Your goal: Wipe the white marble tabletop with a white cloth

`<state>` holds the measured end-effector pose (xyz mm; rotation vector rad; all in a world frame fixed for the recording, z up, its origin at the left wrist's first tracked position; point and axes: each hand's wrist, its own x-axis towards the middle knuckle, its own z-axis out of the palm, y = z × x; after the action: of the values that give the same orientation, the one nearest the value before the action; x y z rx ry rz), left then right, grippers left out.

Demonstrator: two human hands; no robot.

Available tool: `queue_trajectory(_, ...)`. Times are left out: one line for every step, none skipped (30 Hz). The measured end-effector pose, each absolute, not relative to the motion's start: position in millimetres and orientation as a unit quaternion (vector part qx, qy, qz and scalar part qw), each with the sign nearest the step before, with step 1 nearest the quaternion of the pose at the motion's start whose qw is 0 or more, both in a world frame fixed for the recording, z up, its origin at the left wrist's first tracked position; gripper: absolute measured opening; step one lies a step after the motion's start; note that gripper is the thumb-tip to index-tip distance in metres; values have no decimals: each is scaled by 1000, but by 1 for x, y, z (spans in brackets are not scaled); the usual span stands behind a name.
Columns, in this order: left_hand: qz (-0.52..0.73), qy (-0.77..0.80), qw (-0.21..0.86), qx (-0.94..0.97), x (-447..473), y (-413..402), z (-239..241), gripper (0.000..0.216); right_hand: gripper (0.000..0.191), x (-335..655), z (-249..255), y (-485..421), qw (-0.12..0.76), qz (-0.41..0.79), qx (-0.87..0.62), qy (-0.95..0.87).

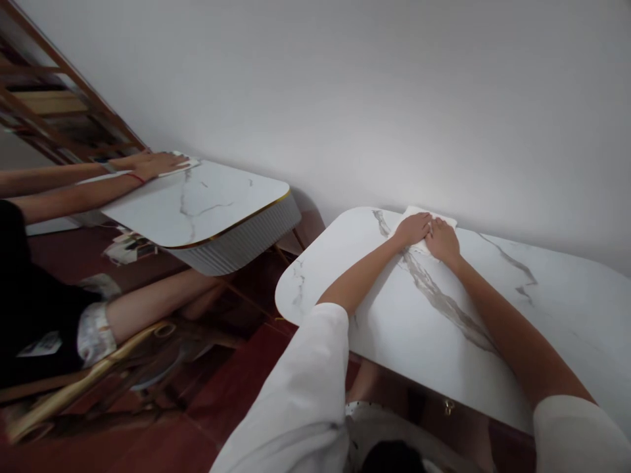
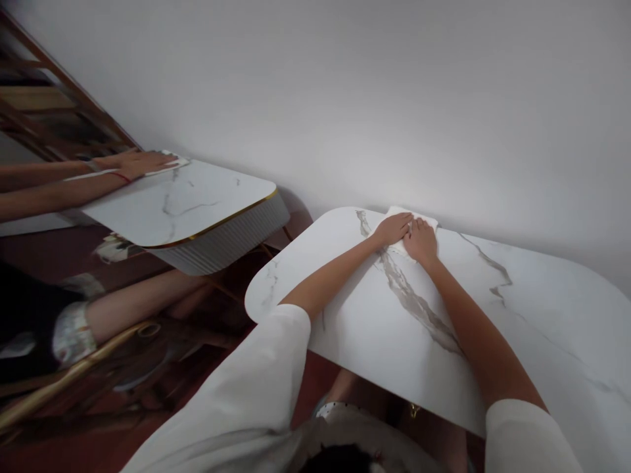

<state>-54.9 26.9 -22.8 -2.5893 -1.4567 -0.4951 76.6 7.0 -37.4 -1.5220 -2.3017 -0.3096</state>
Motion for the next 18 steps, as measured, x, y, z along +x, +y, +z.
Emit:
queue_trajectory(-156, -474, 61, -864, -53, 20, -22, 42, 53, 77, -38, -2, 185, -110, -546, -810)
queue_trajectory(-149, -466, 58, -870, -53, 12, -20, 42, 53, 77, -38, -12, 189, -109, -554, -804)
queue_trajectory(-144, -459, 54, -875, -54, 4, -19, 43, 53, 75, -38, -23, 193, -107, -561, -798)
queue_trajectory(-144, -455, 51, -877, -56, -5, -19, 43, 54, 73, -38, -34, 197, -104, -568, -792)
queue_trajectory(-144, -453, 49, -879, -59, -14, -19, 44, 55, 69, -38, -45, 198, -99, -574, -789)
queue_trajectory(-145, -451, 48, -880, -62, -24, -19, 44, 56, 65, -37, -57, 196, -93, -578, -787)
queue_trajectory(-144, -449, 47, -881, -66, -34, -20, 45, 57, 60, -37, -68, 191, -86, -580, -787)
queue_trajectory(-144, -448, 46, -881, -71, -44, -21, 45, 57, 56, -36, -80, 184, -78, -581, -789)
queue_trajectory(-144, -449, 44, -881, -77, -56, -22, 44, 58, 51, -35, -92, 177, -71, -581, -791)
queue_trajectory(-146, -451, 43, -879, -82, -68, -23, 44, 58, 47, -34, -104, 170, -64, -578, -796)
queue_trajectory(-151, -453, 42, -877, -87, -81, -25, 44, 58, 43, -33, -117, 165, -59, -572, -801)
queue_trajectory(-158, -456, 41, -875, -93, -95, -26, 44, 59, 39, -33, -130, 162, -56, -565, -807)
queue_trajectory(-166, -458, 40, -872, -97, -110, -27, 44, 59, 36, -32, -142, 161, -54, -557, -813)
queue_trajectory(-173, -462, 40, -869, -102, -125, -28, 44, 59, 33, -32, -156, 161, -51, -550, -818)
queue_trajectory(-178, -467, 39, -865, -105, -140, -29, 45, 59, 30, -31, -169, 163, -46, -544, -822)
queue_trajectory(-179, -474, 39, -861, -107, -155, -28, 46, 59, 29, -31, -182, 165, -41, -539, -825)
queue_trajectory(-175, -483, 38, -857, -107, -170, -28, 47, 58, 28, -30, -195, 167, -35, -536, -827)
queue_trajectory(-169, -492, 38, -853, -107, -185, -27, 48, 58, 29, -30, -207, 169, -29, -532, -829)
